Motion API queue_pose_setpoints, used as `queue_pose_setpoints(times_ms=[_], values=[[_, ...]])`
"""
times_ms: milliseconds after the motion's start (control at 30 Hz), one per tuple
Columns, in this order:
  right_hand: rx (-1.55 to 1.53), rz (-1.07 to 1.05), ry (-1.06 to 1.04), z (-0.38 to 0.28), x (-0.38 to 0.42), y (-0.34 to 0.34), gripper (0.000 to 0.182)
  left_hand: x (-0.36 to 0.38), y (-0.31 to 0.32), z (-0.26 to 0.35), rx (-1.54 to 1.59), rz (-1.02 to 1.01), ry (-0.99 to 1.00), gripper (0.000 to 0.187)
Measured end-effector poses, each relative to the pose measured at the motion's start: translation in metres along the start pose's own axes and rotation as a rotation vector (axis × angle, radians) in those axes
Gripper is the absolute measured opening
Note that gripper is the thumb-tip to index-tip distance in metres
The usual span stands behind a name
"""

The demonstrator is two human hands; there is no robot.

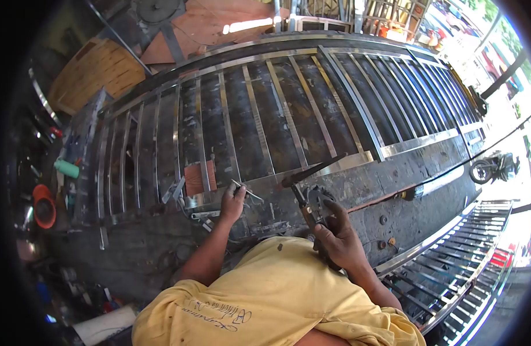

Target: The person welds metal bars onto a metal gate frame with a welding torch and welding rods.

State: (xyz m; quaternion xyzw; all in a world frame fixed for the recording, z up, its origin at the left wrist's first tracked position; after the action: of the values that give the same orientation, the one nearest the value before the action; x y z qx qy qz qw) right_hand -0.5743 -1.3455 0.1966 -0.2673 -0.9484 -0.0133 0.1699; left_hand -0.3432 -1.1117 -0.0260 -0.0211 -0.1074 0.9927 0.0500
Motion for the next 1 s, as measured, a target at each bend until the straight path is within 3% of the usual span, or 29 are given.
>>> queue_pose_setpoints(times_ms=[67, 167, 433, 833, 1000], values=[[0.09, -0.064, -0.114, 0.005, -0.007, -0.019, 0.063, -0.001, 0.006, -0.015, 0.034, 0.007, -0.119, 0.013], [0.051, -0.043, -0.115, -0.001, -0.011, -0.045, 0.064, -0.001, 0.013, -0.036, 0.156, 0.154, -0.351, 0.011], [0.132, -0.033, -0.105, -0.003, -0.022, -0.117, 0.063, 0.002, 0.037, -0.034, 0.231, 0.405, -0.338, 0.011], [-0.07, 0.013, -0.072, 0.008, -0.063, -0.129, 0.065, 0.005, 0.031, -0.01, 0.275, 0.296, -0.334, 0.003], [-0.005, 0.037, 0.081, -0.005, -0.084, -0.108, 0.065, -0.015, 0.024, -0.024, 0.278, 0.243, -0.424, 0.006]])
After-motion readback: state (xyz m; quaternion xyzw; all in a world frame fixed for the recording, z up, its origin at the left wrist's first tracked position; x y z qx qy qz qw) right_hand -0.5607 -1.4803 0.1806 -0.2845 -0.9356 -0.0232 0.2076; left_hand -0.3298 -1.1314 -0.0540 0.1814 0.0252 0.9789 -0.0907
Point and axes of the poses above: each hand's wrist, its own x-axis away from the middle knuckle, its own y-axis out of the palm, z = x × y, the point moved 5 cm from there along -x, towards the middle knuckle, and after that the axes turned 13 degrees about z, right-handed, at the moved point
